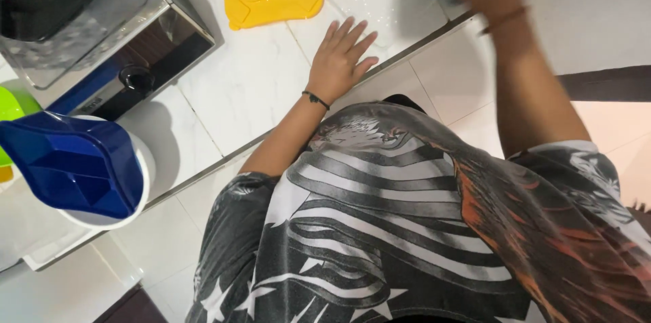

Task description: The person wipes a blue plastic container with a cloth, then wipes the countertop. They proceed to wipe a yellow lid and a clear plastic container, stacking them together. Finally, they wipe a white bowl and place it on the counter.

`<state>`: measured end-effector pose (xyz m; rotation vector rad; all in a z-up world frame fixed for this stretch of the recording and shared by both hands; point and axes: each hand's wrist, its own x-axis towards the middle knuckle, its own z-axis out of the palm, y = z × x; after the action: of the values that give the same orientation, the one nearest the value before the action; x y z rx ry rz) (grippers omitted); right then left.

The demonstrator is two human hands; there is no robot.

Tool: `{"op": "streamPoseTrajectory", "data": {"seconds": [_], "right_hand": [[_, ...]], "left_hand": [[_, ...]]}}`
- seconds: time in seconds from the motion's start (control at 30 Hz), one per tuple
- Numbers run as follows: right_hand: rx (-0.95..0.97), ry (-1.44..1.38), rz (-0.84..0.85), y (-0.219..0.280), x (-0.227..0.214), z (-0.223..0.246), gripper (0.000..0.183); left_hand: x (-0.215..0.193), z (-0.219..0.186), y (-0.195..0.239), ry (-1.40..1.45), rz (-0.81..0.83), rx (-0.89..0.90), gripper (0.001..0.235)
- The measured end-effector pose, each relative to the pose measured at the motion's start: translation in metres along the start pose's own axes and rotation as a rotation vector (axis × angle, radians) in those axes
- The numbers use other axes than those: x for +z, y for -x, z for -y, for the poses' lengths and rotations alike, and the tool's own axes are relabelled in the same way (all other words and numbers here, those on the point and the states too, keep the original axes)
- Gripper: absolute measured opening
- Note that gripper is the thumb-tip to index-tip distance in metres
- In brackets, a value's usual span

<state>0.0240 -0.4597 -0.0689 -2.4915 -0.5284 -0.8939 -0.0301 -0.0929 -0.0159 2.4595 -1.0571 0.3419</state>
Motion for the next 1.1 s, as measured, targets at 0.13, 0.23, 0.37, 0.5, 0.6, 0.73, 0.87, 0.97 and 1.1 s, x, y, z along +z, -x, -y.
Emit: {"op": "streamPoseTrajectory", "data": {"seconds": [0.13,0.23,0.37,0.5,0.6,0.73,0.87,0.97,1.1], "right_hand": [[-0.2,-0.142,0.07,-0.081,0.003,0.143,0.04],[-0.378,0.226,0.007,-0.081,0.027,0.166,0.036],[-0.074,0.002,0.229,-0.066,0.096,0.098,0.026],[0.159,-0.006,0.309,-0.078,0.098,0.118,0.04],[-0.233,0.015,0.09,-0.079,0.089,0.143,0.04],[0.167,-0.168,0.441,-0.096,0.088,0.135,0.044],[0.351,-0.074,0.463,-0.084,0.112,0.125,0.04],[-0.252,0.101,0.137,-0.081,0.087,0.141,0.039],[-0.046,-0.132,0.348,-0.085,0.071,0.126,0.037]], "left_hand": [[-0.005,0.008,0.007,0.065,0.061,-0.068,0.05],[-0.003,0.008,0.01,0.091,0.237,-0.199,0.043],[-0.004,0.006,0.008,0.107,0.066,-0.128,0.043],[-0.005,0.006,0.006,0.099,0.062,-0.116,0.042],[-0.004,0.008,0.005,0.077,0.104,-0.131,0.043],[0.0,0.007,0.01,0.065,0.06,-0.101,0.043],[-0.006,0.004,0.007,0.076,0.058,-0.126,0.042],[-0.006,0.007,0.007,0.073,0.064,-0.129,0.042],[-0.003,0.005,0.007,0.061,0.098,-0.132,0.043]]}}
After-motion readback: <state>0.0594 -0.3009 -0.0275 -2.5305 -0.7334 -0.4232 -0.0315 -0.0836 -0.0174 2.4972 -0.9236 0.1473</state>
